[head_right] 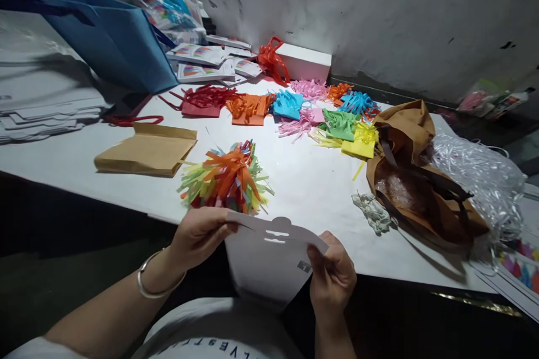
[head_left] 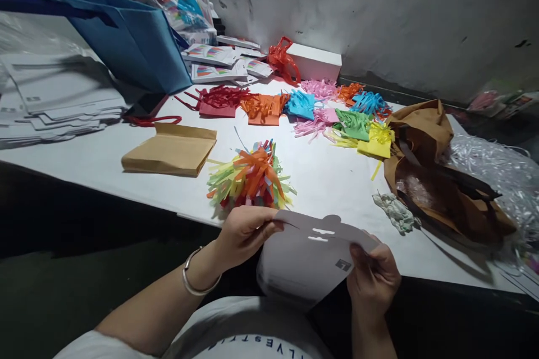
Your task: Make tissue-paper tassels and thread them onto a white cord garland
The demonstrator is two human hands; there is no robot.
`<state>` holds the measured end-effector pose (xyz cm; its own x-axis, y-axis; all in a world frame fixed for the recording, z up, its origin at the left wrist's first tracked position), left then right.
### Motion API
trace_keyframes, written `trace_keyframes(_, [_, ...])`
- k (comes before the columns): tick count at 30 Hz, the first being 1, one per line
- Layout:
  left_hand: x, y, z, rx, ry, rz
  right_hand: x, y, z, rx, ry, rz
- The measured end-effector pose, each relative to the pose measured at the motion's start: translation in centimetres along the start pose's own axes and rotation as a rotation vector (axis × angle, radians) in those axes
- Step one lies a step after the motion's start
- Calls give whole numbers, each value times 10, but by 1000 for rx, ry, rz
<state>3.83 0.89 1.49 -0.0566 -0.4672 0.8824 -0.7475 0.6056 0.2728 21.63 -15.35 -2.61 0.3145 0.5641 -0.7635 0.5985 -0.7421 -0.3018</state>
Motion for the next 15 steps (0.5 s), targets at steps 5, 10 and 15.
trace_keyframes(5, [-3,-6,-4,1,144,162,6,-2,-2,-38,-129,-115])
trace_keyframes(10, [-6,3,-11,-193,-94,-47,9,6,-5,11,-238,-81])
trace_keyframes(15, [-3,13,-23,-376,-197,-8,-7,16,-28,-547,-200,26])
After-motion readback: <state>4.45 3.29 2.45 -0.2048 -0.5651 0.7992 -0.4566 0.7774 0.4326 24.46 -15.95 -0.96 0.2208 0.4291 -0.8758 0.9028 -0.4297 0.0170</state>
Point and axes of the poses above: each hand's wrist, its own z-axis away from the middle knuckle, its own y-axis out of the back of the hand, x = y × z, the point moved 1 cm from there along -z, towards the middle knuckle, and after that the axes turned 12 degrees about y, right-handed, at the moved point
